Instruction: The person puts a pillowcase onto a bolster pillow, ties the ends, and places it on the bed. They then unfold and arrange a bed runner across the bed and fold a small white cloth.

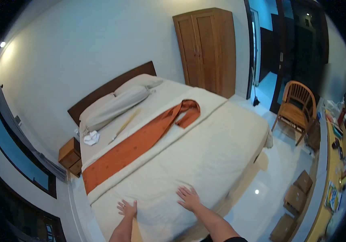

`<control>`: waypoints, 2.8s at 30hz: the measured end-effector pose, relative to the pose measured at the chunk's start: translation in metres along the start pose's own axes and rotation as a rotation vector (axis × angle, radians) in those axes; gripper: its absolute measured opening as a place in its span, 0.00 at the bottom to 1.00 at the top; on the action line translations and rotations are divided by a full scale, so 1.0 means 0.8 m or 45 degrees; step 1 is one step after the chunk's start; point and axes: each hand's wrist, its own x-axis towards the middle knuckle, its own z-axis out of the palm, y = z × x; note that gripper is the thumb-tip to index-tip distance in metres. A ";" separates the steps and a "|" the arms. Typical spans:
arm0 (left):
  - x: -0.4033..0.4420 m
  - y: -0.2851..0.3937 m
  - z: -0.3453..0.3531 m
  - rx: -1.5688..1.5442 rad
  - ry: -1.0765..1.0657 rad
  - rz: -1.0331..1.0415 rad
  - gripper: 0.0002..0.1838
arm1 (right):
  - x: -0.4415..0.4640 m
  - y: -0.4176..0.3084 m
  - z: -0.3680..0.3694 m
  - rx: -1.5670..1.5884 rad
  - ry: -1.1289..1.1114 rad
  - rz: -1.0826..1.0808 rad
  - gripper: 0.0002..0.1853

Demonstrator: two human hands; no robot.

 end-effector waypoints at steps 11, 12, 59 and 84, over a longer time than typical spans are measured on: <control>-0.046 0.339 0.102 0.002 0.019 0.419 0.56 | 0.029 0.273 -0.164 -0.265 -0.201 0.338 0.34; -0.043 0.368 0.112 -0.024 0.003 0.407 0.56 | 0.039 0.292 -0.169 -0.292 -0.217 0.328 0.34; 0.051 0.722 0.224 -0.129 0.138 -0.250 0.59 | 0.775 0.831 -0.461 -0.122 0.441 -0.483 0.09; 0.228 0.949 0.258 -1.488 1.064 -0.740 0.38 | 0.740 1.132 -0.244 1.132 -0.549 1.111 0.37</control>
